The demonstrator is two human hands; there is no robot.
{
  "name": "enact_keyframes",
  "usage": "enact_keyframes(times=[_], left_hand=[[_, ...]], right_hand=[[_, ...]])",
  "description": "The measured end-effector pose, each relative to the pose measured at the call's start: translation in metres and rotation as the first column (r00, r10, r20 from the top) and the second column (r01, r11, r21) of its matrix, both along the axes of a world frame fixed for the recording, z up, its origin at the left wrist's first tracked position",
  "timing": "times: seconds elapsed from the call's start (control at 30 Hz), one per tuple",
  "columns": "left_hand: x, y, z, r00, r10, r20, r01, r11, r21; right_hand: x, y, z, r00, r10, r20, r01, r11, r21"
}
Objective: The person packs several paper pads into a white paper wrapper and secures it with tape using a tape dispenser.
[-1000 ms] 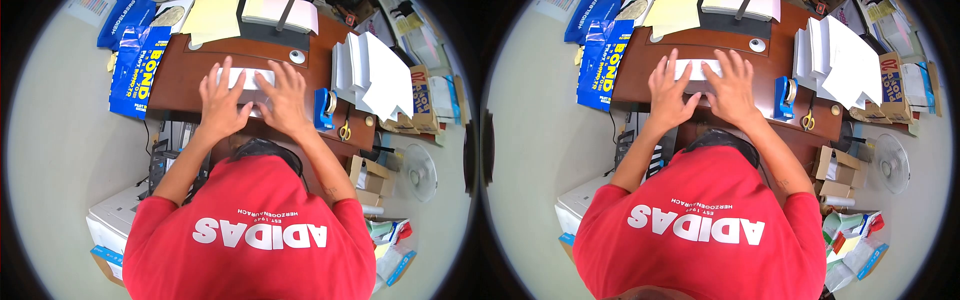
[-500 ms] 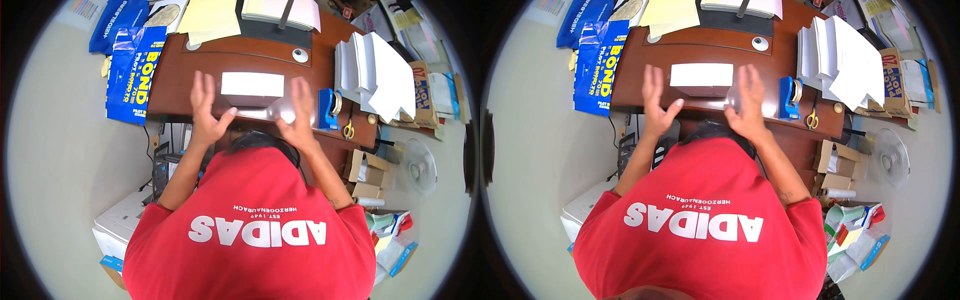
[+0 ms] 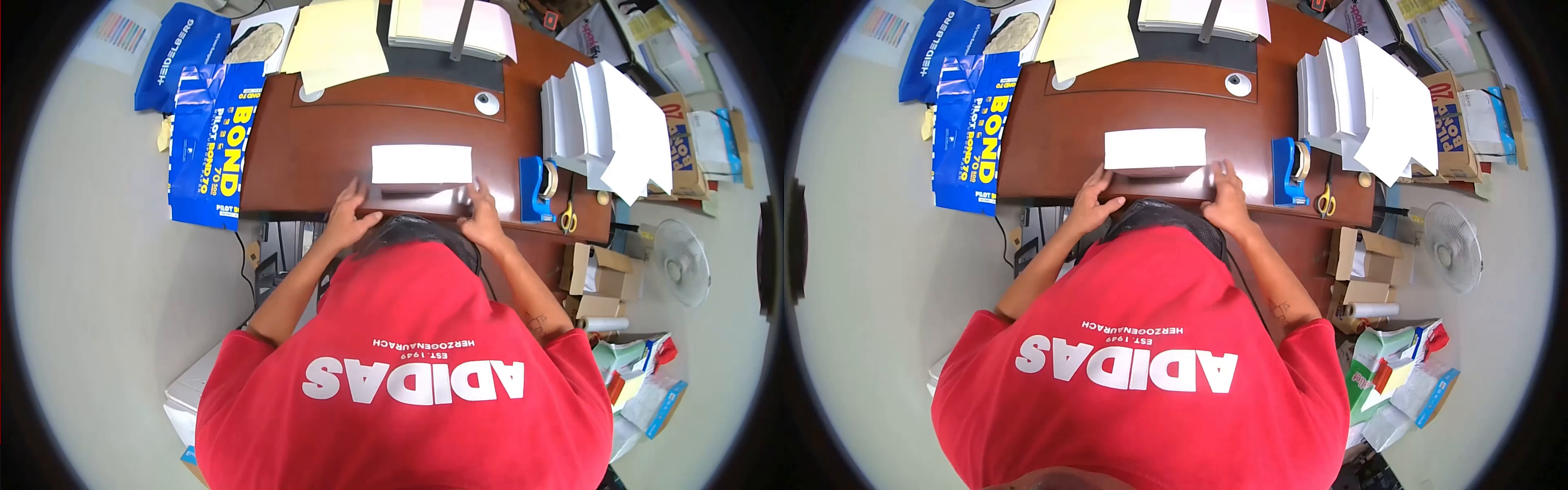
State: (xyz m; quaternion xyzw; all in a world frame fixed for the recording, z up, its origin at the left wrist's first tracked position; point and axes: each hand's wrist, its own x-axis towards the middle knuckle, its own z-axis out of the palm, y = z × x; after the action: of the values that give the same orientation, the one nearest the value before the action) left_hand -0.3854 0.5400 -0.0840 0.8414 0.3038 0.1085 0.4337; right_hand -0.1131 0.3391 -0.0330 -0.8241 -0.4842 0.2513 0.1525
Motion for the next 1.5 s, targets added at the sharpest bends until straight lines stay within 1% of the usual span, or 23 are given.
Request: enact_keyframes(times=[0.07,0.1,0.13,0.17,0.27,0.33,0.4,0.5,0.57,0.67,0.87,1.0,1.07,1.1,1.13,1.17,1.2,1.23,1.27,1.33,1.4,1.43,1.5], left_hand=[[-0.001,0.003,0.011,0.994,0.104,-0.033,-0.104,0.995,0.001],[0.010,0.007,0.026,0.984,0.109,0.138,-0.107,0.994,-0.026],[0.024,0.011,0.034,0.944,0.119,0.308,-0.108,0.993,-0.051],[0.040,0.016,0.033,0.906,0.075,0.416,-0.091,0.996,0.018],[0.066,0.040,0.036,0.979,0.005,0.206,0.042,0.974,-0.223],[0.069,0.052,0.037,0.944,-0.029,0.330,0.091,0.981,-0.173],[0.083,0.053,0.047,0.834,0.272,0.480,0.035,0.842,-0.538],[0.082,0.061,0.127,0.936,0.262,0.236,-0.030,0.727,-0.686],[0.090,0.066,0.166,0.984,0.163,-0.068,-0.159,0.652,-0.742],[0.093,0.077,0.136,0.972,0.085,-0.219,-0.227,0.585,-0.779],[0.092,0.071,0.122,0.973,0.107,-0.205,-0.231,0.515,-0.825],[0.083,0.077,0.124,0.986,-0.022,-0.164,-0.129,0.519,-0.845],[0.075,0.068,0.116,0.986,0.149,-0.080,-0.145,0.496,-0.856],[0.070,0.061,0.121,0.979,0.189,-0.082,-0.167,0.498,-0.851],[0.062,0.055,0.127,0.969,0.233,-0.085,-0.193,0.497,-0.846],[0.051,0.054,0.117,0.965,0.245,-0.096,-0.205,0.472,-0.857],[0.039,0.053,0.102,0.959,0.262,-0.111,-0.222,0.447,-0.867],[0.024,0.048,0.091,0.952,0.277,-0.130,-0.240,0.410,-0.880],[0.014,0.042,0.084,0.944,0.293,-0.152,-0.259,0.373,-0.891],[0.009,0.026,0.083,0.950,0.248,-0.190,-0.277,0.388,-0.879],[0.016,0.009,0.086,0.949,0.211,-0.236,-0.304,0.404,-0.862],[0.030,-0.003,0.093,0.967,0.167,-0.194,-0.249,0.427,-0.869],[0.064,-0.025,0.101,0.991,0.065,-0.113,-0.131,0.486,-0.864]], right_hand=[[0.002,-0.005,-0.016,0.983,-0.163,-0.079,0.177,0.953,0.246],[-0.001,0.005,-0.005,0.980,-0.137,-0.145,0.185,0.900,0.395],[-0.002,0.018,-0.001,0.979,-0.140,-0.146,0.187,0.902,0.390],[0.001,0.034,0.002,0.942,-0.064,-0.328,0.195,0.902,0.385],[0.016,0.063,0.011,0.819,-0.030,-0.573,0.156,0.973,0.172],[0.019,0.073,0.020,0.797,0.018,-0.604,0.234,0.912,0.336],[0.009,0.075,0.050,0.709,-0.023,-0.704,0.410,0.826,0.386],[0.010,0.088,0.073,0.754,-0.102,-0.649,0.476,0.765,0.434],[0.006,0.095,0.099,0.443,-0.266,-0.856,0.616,0.785,0.074],[0.011,0.095,0.078,0.362,-0.451,-0.816,0.566,0.802,-0.192],[0.008,0.088,0.055,0.267,-0.525,-0.808,0.628,0.731,-0.268],[0.011,0.083,0.058,0.250,-0.535,-0.807,0.617,0.731,-0.293],[0.006,0.065,0.060,0.343,-0.561,-0.754,0.662,0.714,-0.230],[0.007,0.052,0.053,0.462,-0.527,-0.714,0.718,0.694,-0.048],[0.013,0.032,0.040,0.706,-0.526,-0.474,0.683,0.683,0.259],[0.022,0.009,0.031,0.797,-0.568,-0.205,0.588,0.651,0.479],[0.031,-0.013,0.030,0.794,-0.603,0.081,0.418,0.637,0.648],[0.035,-0.030,0.041,0.717,-0.697,0.001,0.555,0.572,0.604],[0.061,-0.055,0.018,0.632,-0.745,0.215,0.406,0.555,0.726],[0.087,-0.091,0.006,0.490,-0.853,0.181,0.609,0.484,0.629],[0.119,-0.115,0.001,0.408,-0.771,-0.489,0.913,0.356,0.201],[0.116,-0.114,0.011,0.307,-0.715,-0.629,0.947,0.294,0.128],[0.123,-0.116,0.012,0.324,-0.688,-0.649,0.930,0.358,0.085]])
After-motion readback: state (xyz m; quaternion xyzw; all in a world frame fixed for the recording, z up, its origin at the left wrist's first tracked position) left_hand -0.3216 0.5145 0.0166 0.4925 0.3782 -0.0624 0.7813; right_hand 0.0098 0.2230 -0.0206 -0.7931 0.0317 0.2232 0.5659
